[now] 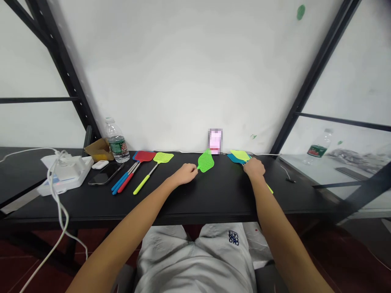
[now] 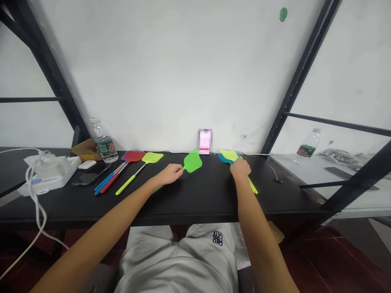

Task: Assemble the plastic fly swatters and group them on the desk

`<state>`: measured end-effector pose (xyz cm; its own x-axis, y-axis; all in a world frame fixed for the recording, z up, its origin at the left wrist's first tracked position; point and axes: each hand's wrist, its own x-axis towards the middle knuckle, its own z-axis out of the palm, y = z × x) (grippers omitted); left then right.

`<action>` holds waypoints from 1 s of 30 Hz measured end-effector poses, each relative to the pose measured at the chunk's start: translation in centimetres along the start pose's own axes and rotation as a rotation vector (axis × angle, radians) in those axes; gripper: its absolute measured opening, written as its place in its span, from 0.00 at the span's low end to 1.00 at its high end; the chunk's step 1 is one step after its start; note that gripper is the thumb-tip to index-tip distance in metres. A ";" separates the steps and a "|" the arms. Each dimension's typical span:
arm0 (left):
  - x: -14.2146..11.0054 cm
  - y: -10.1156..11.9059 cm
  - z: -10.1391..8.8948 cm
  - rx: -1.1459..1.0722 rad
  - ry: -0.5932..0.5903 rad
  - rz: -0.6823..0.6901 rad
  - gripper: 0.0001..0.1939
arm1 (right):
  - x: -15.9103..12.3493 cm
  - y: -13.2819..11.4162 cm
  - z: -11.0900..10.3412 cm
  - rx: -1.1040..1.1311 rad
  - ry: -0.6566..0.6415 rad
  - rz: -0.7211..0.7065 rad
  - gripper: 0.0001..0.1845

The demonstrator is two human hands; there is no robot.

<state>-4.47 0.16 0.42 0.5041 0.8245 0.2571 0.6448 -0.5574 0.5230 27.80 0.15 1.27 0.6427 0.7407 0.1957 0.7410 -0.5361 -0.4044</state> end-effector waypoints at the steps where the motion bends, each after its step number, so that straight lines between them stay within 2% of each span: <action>1: 0.0 0.0 0.0 0.001 -0.001 0.000 0.13 | 0.1 0.0 0.2 -0.008 -0.015 0.006 0.22; 7: 0.1 -0.2 0.1 -0.005 -0.008 0.014 0.13 | 0.5 0.3 1.0 -0.052 -0.057 0.011 0.22; 10: 0.1 -0.3 0.2 -0.007 -0.004 0.012 0.13 | 0.0 0.0 1.1 -0.084 0.032 -0.039 0.20; 14: 0.1 -0.3 0.3 -0.003 -0.002 0.009 0.13 | -1.8 -1.6 1.2 -0.063 0.227 -0.266 0.18; 18: 0.1 -0.3 0.2 0.008 0.002 0.006 0.12 | -4.4 -4.2 2.0 -0.008 0.216 -0.583 0.20; 21: 0.1 -0.1 0.1 0.017 0.006 0.019 0.12 | -6.0 -5.6 2.8 0.044 0.215 -0.766 0.21; 24: 0.1 0.1 0.1 0.020 0.000 0.037 0.13 | -6.6 -6.1 3.4 0.088 0.230 -0.839 0.20; 30: 0.1 -0.2 0.4 -0.013 -0.018 0.057 0.14 | -6.1 -5.8 3.6 0.148 0.194 -0.846 0.19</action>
<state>-4.37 0.34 0.01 0.5498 0.7897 0.2720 0.6073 -0.6016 0.5190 18.87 0.20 -0.79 -0.0790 0.7766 0.6251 0.9595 0.2292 -0.1635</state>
